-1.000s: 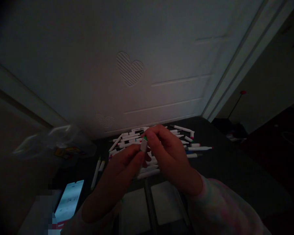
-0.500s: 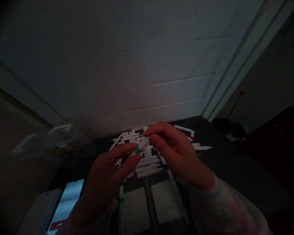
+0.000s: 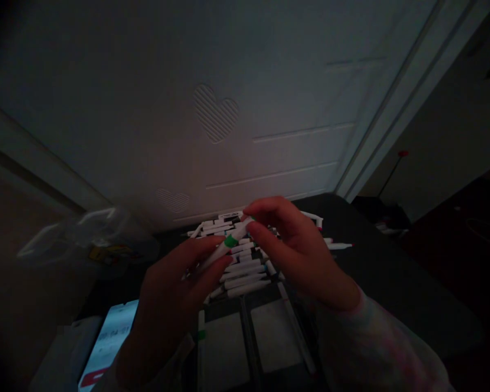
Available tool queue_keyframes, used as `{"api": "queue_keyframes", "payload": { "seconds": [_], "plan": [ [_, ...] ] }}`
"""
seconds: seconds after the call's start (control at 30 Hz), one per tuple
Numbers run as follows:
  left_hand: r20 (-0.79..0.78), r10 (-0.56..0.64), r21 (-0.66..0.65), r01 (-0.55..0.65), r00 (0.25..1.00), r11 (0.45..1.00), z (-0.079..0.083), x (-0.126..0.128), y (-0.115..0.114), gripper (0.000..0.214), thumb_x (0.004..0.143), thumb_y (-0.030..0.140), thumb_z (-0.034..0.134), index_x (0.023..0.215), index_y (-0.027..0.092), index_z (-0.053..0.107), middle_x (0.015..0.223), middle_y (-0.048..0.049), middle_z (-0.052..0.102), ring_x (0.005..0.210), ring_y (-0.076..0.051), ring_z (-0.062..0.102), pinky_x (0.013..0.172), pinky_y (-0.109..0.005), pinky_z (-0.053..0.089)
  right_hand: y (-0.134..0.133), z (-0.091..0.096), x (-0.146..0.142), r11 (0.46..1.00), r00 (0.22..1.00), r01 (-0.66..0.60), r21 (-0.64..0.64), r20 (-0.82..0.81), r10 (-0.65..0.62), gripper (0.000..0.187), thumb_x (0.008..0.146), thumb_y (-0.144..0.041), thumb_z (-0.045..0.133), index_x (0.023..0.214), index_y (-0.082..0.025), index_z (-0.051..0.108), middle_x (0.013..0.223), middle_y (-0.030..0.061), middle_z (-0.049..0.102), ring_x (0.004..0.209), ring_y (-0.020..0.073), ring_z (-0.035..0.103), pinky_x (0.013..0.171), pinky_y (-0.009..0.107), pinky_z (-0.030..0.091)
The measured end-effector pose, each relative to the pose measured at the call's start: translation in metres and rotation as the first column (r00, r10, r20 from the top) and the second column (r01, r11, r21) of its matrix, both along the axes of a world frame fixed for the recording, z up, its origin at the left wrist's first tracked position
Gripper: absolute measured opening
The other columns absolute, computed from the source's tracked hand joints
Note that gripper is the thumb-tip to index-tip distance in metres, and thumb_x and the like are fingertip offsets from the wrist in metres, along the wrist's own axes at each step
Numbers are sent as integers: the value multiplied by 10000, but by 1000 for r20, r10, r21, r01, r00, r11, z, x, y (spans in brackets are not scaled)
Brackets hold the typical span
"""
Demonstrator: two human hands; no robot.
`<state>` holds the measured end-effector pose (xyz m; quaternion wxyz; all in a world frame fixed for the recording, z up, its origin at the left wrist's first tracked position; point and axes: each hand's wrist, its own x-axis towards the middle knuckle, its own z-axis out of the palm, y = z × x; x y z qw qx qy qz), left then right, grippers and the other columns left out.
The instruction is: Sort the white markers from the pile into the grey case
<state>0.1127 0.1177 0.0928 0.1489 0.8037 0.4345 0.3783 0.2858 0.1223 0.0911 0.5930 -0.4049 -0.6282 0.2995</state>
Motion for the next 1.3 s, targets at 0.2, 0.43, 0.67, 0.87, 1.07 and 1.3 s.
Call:
{"api": "queue_keyframes", "payload": {
  "seconds": [0.2,0.43,0.67,0.87,1.07,1.3],
  "plan": [
    [47,77,-57,-74,996,996,6,-5,0,212,769,279,566,956,206,635,895,-18,691,761,-149,632,720,-264,498,1,3,6,998,988,54,12,-144,-51,154,757,-208,595,898,-268,582,902,7,610,781,152,588,656,294,508],
    [75,87,-117,-78,993,990,10,-7,-3,222,760,300,574,952,219,649,893,-16,694,767,-159,635,756,-299,507,1,6,9,996,975,90,26,-205,-83,150,751,-176,581,876,-259,583,925,8,608,764,153,581,650,307,501],
    [74,59,-164,-46,996,985,13,-7,-5,218,762,292,571,953,224,651,887,-2,694,757,-144,632,763,-268,488,0,7,8,995,972,97,16,-215,-91,144,757,-171,573,864,-266,590,927,4,604,741,147,576,638,304,494],
    [44,24,-162,-17,999,987,13,-6,-5,232,747,301,586,960,234,650,871,6,692,738,-145,623,745,-260,483,0,8,7,999,965,35,19,-261,-29,164,761,-134,564,866,-256,593,912,-10,610,719,118,568,631,264,486],
    [169,-11,-348,70,986,935,19,-11,-7,256,739,333,591,955,207,650,886,-11,687,751,-148,615,681,-246,480,1,6,6,998,965,-54,21,-255,58,178,775,-108,534,869,-247,593,904,-26,612,669,89,556,614,239,475],
    [290,87,-469,63,953,881,16,-26,-24,331,741,340,588,1047,217,598,672,20,655,641,-130,602,585,-228,460,-6,2,-8,975,962,-221,-12,-168,216,176,777,-98,540,881,-231,590,911,-30,607,732,93,583,677,246,490]
  ]
}}
